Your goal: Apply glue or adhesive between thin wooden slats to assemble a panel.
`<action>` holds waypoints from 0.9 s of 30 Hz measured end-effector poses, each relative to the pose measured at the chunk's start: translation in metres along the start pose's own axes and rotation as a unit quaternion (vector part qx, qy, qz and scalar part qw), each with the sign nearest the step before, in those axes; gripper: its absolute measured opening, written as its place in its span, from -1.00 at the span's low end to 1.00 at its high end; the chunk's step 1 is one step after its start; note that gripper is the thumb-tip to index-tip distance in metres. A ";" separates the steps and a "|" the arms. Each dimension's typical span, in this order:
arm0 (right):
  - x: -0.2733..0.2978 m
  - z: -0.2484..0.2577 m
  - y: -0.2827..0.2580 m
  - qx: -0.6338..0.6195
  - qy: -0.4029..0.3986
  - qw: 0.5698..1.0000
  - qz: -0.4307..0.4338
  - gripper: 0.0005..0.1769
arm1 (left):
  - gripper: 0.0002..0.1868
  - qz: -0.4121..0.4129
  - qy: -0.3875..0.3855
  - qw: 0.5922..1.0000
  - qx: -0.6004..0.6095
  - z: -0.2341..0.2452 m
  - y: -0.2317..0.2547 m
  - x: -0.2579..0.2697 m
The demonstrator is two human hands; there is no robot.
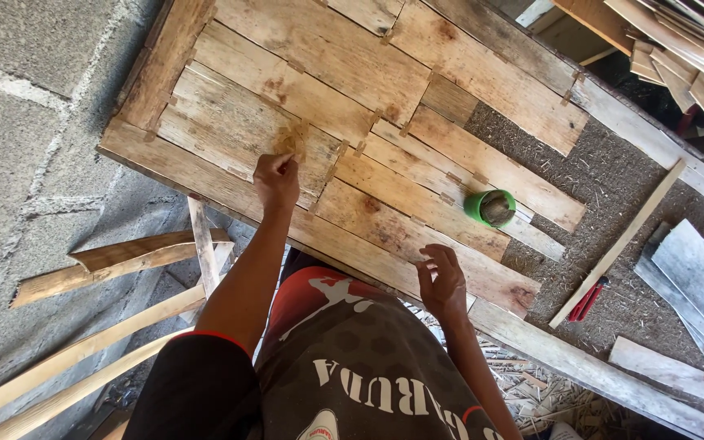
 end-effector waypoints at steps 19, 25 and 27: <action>-0.059 -0.013 0.003 -0.265 0.025 0.959 -0.100 -0.62 | -0.85 -0.010 -0.336 0.932 0.131 -0.046 0.185 0.106; -0.052 -0.004 0.068 -0.367 0.082 0.908 -0.184 -0.82 | -0.85 -0.041 -0.371 0.919 0.129 -0.096 0.217 0.129; -0.047 0.005 0.078 -0.389 0.119 0.893 -0.193 -0.86 | -0.84 -0.049 -0.391 0.910 0.133 -0.111 0.222 0.138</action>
Point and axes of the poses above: each hand's wrist, its own x-axis away from the middle knuckle, its own z-axis out of the back of the hand, y = z × x, the point moved 3 cm from there along -x, towards the middle knuckle, and after that the axes turned 1 degree about y, right-handed, at the moved point
